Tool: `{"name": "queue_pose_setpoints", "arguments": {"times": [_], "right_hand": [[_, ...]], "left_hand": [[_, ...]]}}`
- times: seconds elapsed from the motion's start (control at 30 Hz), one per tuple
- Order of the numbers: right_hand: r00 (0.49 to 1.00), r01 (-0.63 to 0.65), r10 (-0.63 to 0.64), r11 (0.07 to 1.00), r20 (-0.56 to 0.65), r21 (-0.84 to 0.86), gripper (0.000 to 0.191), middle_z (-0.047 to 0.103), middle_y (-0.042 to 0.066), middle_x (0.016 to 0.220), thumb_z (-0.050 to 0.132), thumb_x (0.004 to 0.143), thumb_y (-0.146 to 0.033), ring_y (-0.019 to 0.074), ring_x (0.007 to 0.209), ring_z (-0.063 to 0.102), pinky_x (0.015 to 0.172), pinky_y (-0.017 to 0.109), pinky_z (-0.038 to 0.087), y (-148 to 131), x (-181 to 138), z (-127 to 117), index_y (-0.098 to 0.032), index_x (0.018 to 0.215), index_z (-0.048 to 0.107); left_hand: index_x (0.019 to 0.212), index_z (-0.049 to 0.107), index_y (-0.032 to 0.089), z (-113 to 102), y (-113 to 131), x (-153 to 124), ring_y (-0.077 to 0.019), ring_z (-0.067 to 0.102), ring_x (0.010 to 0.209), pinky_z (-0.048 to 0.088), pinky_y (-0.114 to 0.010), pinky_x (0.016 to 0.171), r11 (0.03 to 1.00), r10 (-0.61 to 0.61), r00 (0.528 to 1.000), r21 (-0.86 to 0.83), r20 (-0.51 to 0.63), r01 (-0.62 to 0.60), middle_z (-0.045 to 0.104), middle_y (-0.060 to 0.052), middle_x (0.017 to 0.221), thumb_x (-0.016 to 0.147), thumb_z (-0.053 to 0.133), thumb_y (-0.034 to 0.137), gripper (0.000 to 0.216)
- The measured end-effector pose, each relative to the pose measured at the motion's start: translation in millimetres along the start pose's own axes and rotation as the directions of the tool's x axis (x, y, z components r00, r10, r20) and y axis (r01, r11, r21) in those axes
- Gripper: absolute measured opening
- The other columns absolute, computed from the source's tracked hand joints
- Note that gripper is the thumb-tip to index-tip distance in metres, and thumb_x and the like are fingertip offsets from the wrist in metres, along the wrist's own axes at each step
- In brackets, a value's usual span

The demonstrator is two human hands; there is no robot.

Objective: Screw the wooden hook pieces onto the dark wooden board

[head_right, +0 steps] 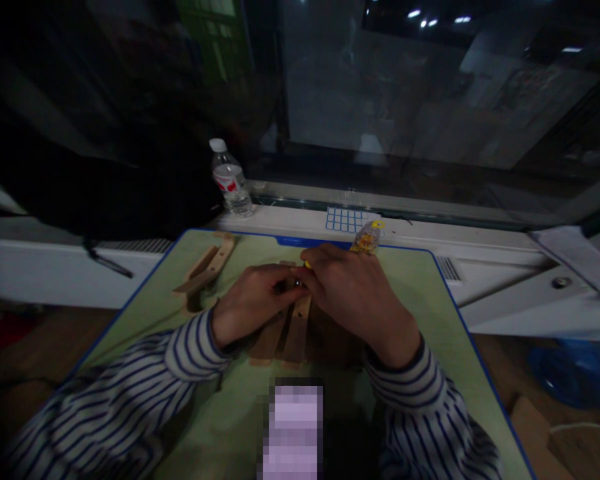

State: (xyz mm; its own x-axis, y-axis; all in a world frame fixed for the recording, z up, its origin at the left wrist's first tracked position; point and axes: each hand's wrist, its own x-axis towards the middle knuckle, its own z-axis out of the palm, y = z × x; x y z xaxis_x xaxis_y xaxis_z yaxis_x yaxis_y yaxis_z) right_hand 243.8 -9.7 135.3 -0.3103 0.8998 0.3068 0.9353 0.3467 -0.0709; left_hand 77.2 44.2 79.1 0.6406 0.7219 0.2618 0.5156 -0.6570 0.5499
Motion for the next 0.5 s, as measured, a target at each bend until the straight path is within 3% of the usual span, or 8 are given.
{"name": "queue_pose_setpoints", "arguments": {"times": [0.27,0.5], "right_hand": [[1.0,0.028,-0.027,0.997,-0.01,0.074,0.034,0.066,0.01,0.116,0.045,0.091,-0.031,0.0237,0.096,0.066,0.082,0.039,0.052,-0.3,-3.2,-4.4,-0.017,0.119,0.057],[0.995,0.1,-0.103,0.982,0.01,0.16,0.034,0.063,0.009,0.122,0.042,0.09,-0.016,0.0221,0.108,0.061,0.09,0.039,0.049,2.7,-5.0,-3.0,-0.016,0.12,0.057]], "left_hand": [[0.096,0.07,0.022,0.2,0.0,0.2,-0.0147,0.066,0.077,0.047,-0.023,0.069,1.0,-0.003,1.0,-0.002,-0.005,0.003,0.073,0.0,0.089,0.087,0.054,0.035,0.022],[0.099,0.07,0.024,-0.8,-2.0,0.7,-0.0151,0.066,0.078,0.047,-0.023,0.068,0.998,-0.02,0.999,-0.062,0.038,0.023,0.073,0.0,0.093,0.088,0.053,0.036,0.023]]}}
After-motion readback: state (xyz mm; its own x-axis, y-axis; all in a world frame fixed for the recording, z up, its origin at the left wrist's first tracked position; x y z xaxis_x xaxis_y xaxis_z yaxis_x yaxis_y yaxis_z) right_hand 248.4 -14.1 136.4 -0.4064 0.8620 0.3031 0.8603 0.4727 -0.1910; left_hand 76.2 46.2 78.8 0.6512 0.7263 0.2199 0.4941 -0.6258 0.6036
